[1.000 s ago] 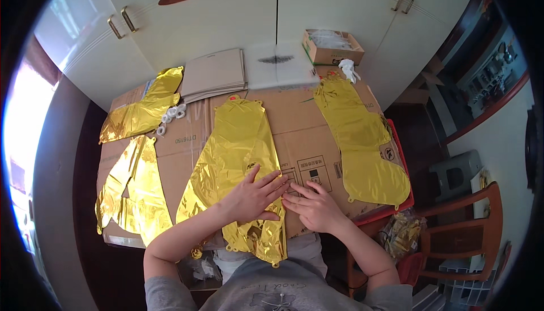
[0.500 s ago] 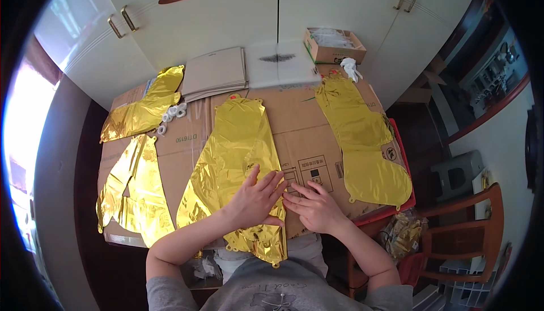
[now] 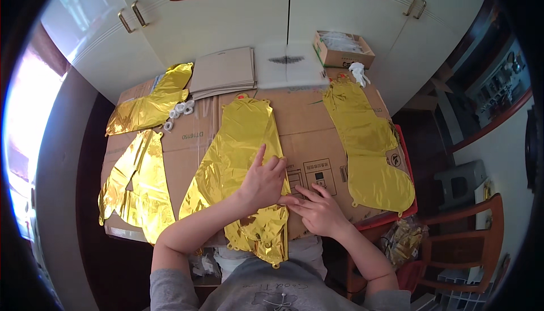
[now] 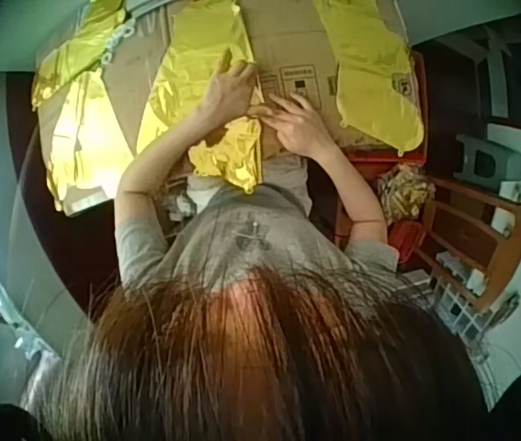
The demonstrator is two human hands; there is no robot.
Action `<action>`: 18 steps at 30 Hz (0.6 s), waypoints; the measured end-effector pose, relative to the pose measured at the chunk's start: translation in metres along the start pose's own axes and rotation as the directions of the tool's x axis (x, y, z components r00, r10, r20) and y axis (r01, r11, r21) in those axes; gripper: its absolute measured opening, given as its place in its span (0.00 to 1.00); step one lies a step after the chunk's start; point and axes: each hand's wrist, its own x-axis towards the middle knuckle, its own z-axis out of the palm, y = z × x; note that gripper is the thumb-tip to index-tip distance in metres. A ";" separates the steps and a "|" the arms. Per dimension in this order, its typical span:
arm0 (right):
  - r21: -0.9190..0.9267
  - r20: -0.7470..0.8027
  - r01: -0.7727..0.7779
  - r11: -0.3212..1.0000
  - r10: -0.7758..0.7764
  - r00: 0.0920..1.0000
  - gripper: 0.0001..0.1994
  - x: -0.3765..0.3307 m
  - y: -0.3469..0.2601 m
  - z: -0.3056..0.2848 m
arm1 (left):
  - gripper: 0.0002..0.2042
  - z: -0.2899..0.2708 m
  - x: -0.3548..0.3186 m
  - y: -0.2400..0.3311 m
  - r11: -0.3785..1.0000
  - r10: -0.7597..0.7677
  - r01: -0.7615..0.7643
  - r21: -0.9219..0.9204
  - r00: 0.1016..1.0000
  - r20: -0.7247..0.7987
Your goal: Folding gold-colored foil balloons into neat squares on a cardboard surface.
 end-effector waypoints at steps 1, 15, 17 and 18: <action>0.002 -0.002 -0.002 1.000 0.002 1.000 0.19 0.000 -0.001 0.000 | 0.50 0.000 0.001 0.000 1.000 -0.015 0.015 0.004 1.000 0.002; 0.018 0.002 0.001 1.000 -0.001 1.000 0.20 0.000 -0.001 -0.002 | 0.53 0.001 0.019 -0.028 0.994 -0.109 0.110 -0.019 0.992 0.056; 0.017 0.002 0.002 1.000 -0.002 1.000 0.20 0.000 -0.001 -0.002 | 0.53 0.002 0.020 -0.029 0.993 -0.118 0.119 -0.008 0.992 0.046; 0.015 0.004 0.000 1.000 -0.001 1.000 0.20 0.000 0.000 -0.002 | 0.53 0.003 0.023 -0.030 0.993 -0.122 0.122 0.000 0.992 0.044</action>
